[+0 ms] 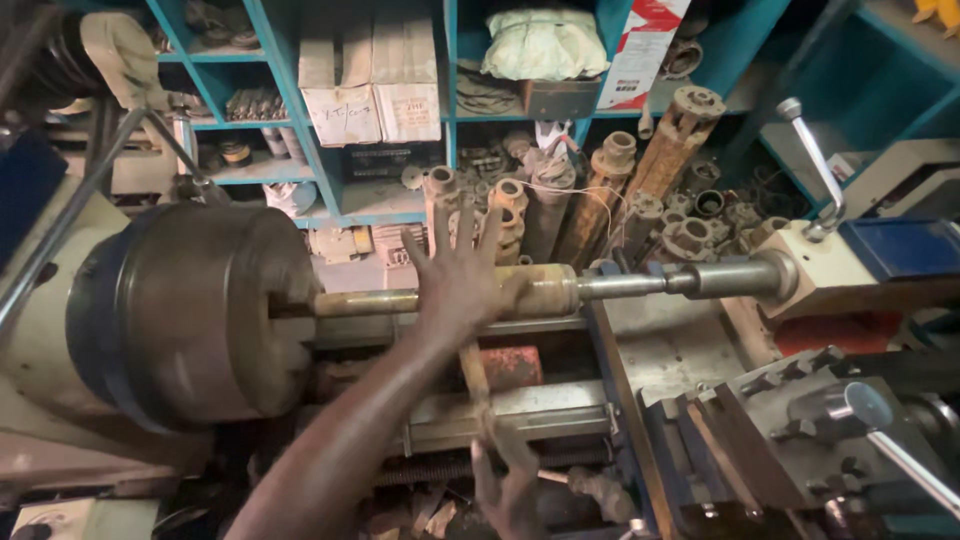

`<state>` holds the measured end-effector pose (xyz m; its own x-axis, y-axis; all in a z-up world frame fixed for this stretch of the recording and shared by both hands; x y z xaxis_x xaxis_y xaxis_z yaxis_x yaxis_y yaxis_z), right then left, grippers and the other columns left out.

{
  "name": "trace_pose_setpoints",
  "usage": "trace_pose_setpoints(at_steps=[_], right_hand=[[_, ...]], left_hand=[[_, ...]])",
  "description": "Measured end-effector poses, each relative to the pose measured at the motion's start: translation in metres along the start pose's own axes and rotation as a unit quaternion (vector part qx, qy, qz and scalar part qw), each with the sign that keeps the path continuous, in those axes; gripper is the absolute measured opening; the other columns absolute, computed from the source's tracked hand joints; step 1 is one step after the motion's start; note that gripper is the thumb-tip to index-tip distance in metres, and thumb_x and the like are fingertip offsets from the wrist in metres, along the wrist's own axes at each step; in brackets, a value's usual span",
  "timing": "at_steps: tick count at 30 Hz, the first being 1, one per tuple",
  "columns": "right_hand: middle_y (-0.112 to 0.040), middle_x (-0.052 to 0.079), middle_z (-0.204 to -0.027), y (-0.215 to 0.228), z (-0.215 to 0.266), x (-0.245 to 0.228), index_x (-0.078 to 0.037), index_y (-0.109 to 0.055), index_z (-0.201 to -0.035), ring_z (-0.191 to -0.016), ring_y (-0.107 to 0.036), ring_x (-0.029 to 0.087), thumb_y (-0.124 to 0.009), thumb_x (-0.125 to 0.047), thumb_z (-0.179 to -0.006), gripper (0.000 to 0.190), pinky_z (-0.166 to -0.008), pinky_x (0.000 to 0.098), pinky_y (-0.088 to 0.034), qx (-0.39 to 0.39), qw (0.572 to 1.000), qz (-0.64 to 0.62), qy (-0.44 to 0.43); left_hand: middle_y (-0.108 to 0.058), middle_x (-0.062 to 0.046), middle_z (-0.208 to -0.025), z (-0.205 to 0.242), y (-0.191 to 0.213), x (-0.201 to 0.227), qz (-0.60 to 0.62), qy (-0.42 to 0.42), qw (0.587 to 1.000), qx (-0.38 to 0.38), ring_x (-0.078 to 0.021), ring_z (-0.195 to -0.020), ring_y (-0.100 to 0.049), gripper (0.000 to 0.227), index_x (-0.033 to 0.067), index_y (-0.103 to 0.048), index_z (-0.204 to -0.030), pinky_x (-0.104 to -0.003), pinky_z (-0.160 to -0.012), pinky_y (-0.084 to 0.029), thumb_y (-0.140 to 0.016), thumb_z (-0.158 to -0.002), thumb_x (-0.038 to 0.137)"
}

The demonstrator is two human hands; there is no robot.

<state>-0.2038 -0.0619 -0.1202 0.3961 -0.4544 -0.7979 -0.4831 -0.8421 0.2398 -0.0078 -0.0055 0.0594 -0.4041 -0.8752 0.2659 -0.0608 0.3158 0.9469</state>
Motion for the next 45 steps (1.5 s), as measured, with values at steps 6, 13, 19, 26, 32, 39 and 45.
trace_pose_setpoints(at_steps=[6,13,19,26,32,39,45], right_hand=[[-0.072,0.025,-0.124,-0.009,-0.035,0.014,0.009,-0.062,-0.133,-0.114,-0.073,0.033,-0.063,-0.007,-0.095,0.041,-0.095,0.037,-0.057,-0.004,0.999,-0.008,0.04],[-0.071,0.024,-0.126,0.001,0.009,0.004,0.009,-0.059,-0.134,-0.117,-0.072,0.032,-0.063,-0.006,-0.096,0.041,-0.095,0.0356,-0.058,0.031,0.997,-0.063,0.022],[-0.075,0.023,-0.123,0.004,-0.052,0.02,0.008,-0.062,-0.134,-0.113,-0.074,0.028,-0.063,-0.005,-0.095,0.041,-0.095,0.0355,-0.058,0.018,1.0,-0.024,-0.006],[-0.072,0.023,-0.127,0.008,-0.013,0.018,0.009,-0.061,-0.133,-0.118,-0.072,0.027,-0.064,-0.003,-0.096,0.04,-0.096,0.0353,-0.056,0.05,0.997,-0.064,-0.01],[-0.07,0.024,-0.125,0.015,-0.047,0.03,0.009,-0.061,-0.134,-0.118,-0.068,0.029,-0.065,-0.002,-0.094,0.042,-0.096,0.0366,-0.055,0.043,0.999,0.008,-0.007],[-0.071,0.024,-0.129,0.026,-0.039,0.014,0.007,-0.056,-0.139,-0.115,-0.074,0.026,-0.061,-0.004,-0.094,0.047,-0.093,0.0335,-0.059,0.001,0.998,-0.027,-0.064],[-0.067,0.029,-0.134,0.019,-0.035,0.029,0.01,-0.059,-0.137,-0.128,-0.065,0.035,-0.063,-0.001,-0.095,0.044,-0.104,0.0377,-0.053,0.04,0.999,0.0,0.037]], left_hand=[[-0.018,-0.021,-0.168,-0.047,0.018,0.005,-0.012,-0.006,0.998,0.059,-0.0472,-0.154,-0.004,0.098,0.02,-0.012,-0.164,-0.081,-0.112,0.004,-0.03,-0.092,0.083],[-0.015,-0.019,-0.166,-0.003,-0.024,0.02,-0.063,-0.038,0.997,-0.009,-0.0483,-0.15,-0.006,0.104,0.0216,-0.009,-0.162,-0.081,-0.104,0.006,-0.036,-0.082,0.083],[-0.021,-0.019,-0.166,-0.061,0.028,0.029,-0.06,-0.019,0.992,0.105,-0.0483,-0.153,-0.009,0.094,0.0246,-0.012,-0.163,-0.082,-0.11,0.001,-0.031,-0.092,0.083],[-0.034,-0.022,-0.159,-0.023,-0.016,0.047,-0.051,-0.035,0.998,-0.032,-0.0493,-0.145,-0.026,0.102,0.0218,-0.014,-0.161,-0.08,-0.107,-0.006,-0.036,-0.086,0.087],[-0.041,-0.019,-0.156,-0.068,0.011,0.055,-0.005,-0.047,0.998,0.044,-0.0436,-0.143,-0.04,0.104,0.0225,-0.012,-0.165,-0.083,-0.111,-0.012,-0.032,-0.085,0.086],[-0.036,-0.024,-0.157,-0.042,0.0,0.063,-0.037,-0.031,0.998,-0.029,-0.0491,-0.142,-0.036,0.106,0.0231,-0.009,-0.163,-0.082,-0.107,-0.011,-0.034,-0.085,0.091],[-0.037,-0.023,-0.158,-0.057,0.002,0.059,0.035,-0.015,0.998,-0.045,-0.0419,-0.14,-0.045,0.112,0.0202,-0.001,-0.167,-0.08,-0.115,-0.009,-0.032,-0.083,0.087]])
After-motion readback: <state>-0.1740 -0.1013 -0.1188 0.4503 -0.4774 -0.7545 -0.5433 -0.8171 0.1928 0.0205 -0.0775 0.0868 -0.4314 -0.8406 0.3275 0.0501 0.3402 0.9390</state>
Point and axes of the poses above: each hand's wrist, its own z-axis away from the middle knuckle, its own y-axis out of the back of the hand, x = y × z, the point moved 6 cm from there along -z, towards the middle knuckle
